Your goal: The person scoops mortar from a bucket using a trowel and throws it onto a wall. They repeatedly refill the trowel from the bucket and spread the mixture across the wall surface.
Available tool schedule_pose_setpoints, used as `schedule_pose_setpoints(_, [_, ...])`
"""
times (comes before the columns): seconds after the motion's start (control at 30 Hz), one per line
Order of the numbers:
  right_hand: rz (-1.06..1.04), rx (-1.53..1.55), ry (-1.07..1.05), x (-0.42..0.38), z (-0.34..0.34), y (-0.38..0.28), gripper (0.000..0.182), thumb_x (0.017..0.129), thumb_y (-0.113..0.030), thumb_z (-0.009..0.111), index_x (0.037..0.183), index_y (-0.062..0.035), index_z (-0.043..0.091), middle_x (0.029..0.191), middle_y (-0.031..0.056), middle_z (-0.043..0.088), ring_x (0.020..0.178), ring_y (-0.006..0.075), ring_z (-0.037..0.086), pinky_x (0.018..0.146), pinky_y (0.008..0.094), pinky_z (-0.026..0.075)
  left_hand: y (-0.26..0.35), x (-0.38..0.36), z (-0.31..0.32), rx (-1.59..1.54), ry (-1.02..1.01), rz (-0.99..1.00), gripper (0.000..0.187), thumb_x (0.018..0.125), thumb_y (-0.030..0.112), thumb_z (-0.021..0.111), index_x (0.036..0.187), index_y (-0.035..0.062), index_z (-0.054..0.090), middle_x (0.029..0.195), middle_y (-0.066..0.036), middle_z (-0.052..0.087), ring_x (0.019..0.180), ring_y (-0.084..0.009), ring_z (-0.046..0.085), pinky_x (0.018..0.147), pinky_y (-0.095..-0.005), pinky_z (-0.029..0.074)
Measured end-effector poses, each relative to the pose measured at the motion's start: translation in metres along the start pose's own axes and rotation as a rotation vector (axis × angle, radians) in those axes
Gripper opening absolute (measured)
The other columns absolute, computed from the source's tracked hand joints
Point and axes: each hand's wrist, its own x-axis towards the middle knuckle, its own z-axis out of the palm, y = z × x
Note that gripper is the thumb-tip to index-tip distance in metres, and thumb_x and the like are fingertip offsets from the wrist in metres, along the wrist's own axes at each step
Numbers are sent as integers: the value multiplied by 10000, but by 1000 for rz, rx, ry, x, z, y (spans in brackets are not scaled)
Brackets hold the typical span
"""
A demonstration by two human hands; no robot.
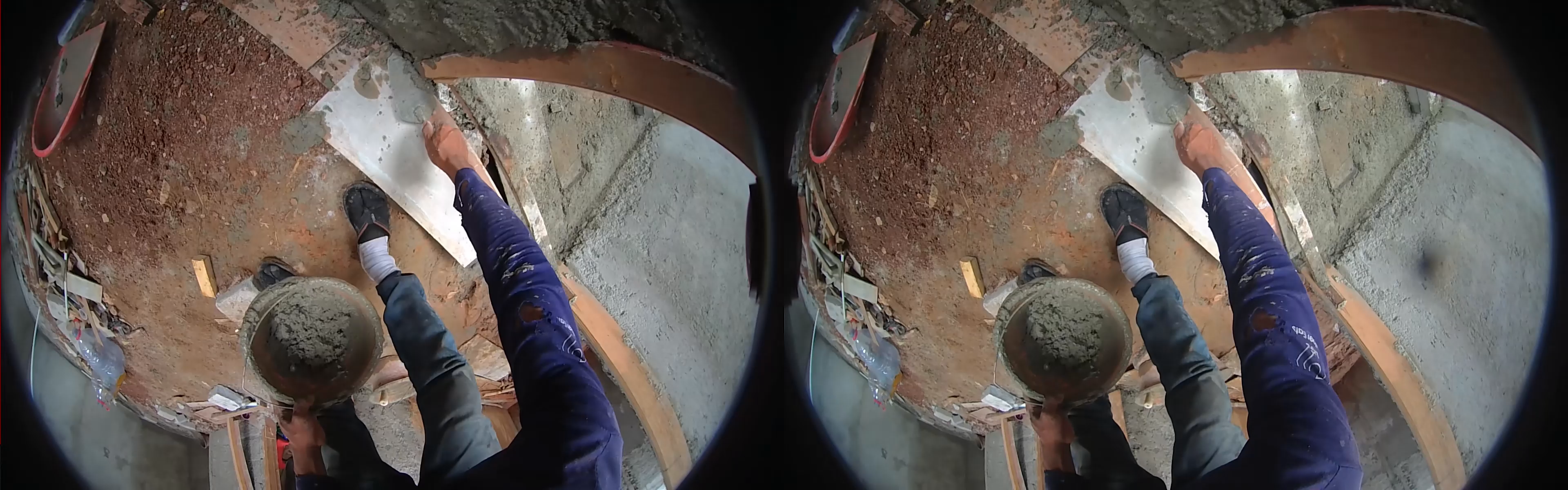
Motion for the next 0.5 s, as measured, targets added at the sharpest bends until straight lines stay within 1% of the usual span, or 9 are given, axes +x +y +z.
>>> schedule_pose_setpoints(0.1, [111,-110,89,-12,15,-11,553,964,-483,432,996,22,653,922,335,642,919,496,624,831,553,476,-5,2,-2,-81,-93,-1,597,739,59,628,1317,23,485,1164,-112,611,1018,-246,596,913,-386,468])
schedule_pose_setpoints(0.13, [149,-61,148,-19,17,-20,576,955,-495,447,965,39,663,913,344,641,912,503,623,838,566,466,-4,3,-2,-44,-71,-6,528,748,54,617,1265,14,518,1134,-96,617,985,-229,597,875,-361,475])
schedule_pose_setpoints(0.17, [144,-58,151,-23,19,-26,576,955,-495,447,965,39,663,913,344,641,912,503,623,838,566,466,-2,3,-3,-7,-50,-9,460,758,48,607,1213,6,551,1104,-80,624,952,-212,598,838,-335,482])
schedule_pose_setpoints(0.23, [134,-101,211,-34,18,-33,546,949,-484,467,1039,23,648,905,342,642,877,498,630,820,559,475,-4,5,-3,-42,-49,2,469,756,39,608,1220,11,544,1105,-82,621,950,-214,598,829,-337,488])
schedule_pose_setpoints(0.27, [112,9,265,-46,7,-46,495,942,-457,499,1103,1,601,899,322,649,865,486,635,795,553,483,-6,4,-2,-82,-50,6,478,753,29,609,1226,16,537,1105,-84,618,948,-216,599,821,-340,493])
schedule_pose_setpoints(0.3, [93,-20,197,-59,-5,-57,449,936,-428,528,1141,-29,546,900,295,659,864,470,640,773,545,490,-7,5,-3,-98,-65,9,478,753,29,609,1226,16,537,1105,-84,618,948,-216,599,821,-340,493])
schedule_pose_setpoints(0.37, [8,41,197,-94,-16,-77,383,934,-401,544,1090,-52,524,911,265,664,837,462,643,735,542,498,-8,4,-13,-188,-128,0,491,752,21,610,1236,23,531,1107,-96,613,958,-227,592,822,-352,496])
schedule_pose_setpoints(0.47, [-148,130,-52,-181,-68,-144,282,955,-334,509,1029,-68,563,877,212,651,758,417,648,682,502,521,-8,-4,-32,-144,-29,-79,481,754,22,614,1229,16,534,1113,-104,608,998,-233,583,829,-359,496])
schedule_pose_setpoints(0.5, [-707,-35,27,-205,-57,-135,284,960,-327,499,1052,-68,571,855,210,636,719,376,651,674,472,531,-9,-7,-41,-154,-39,-73,481,754,22,614,1229,16,534,1113,-104,608,998,-233,583,829,-359,496])
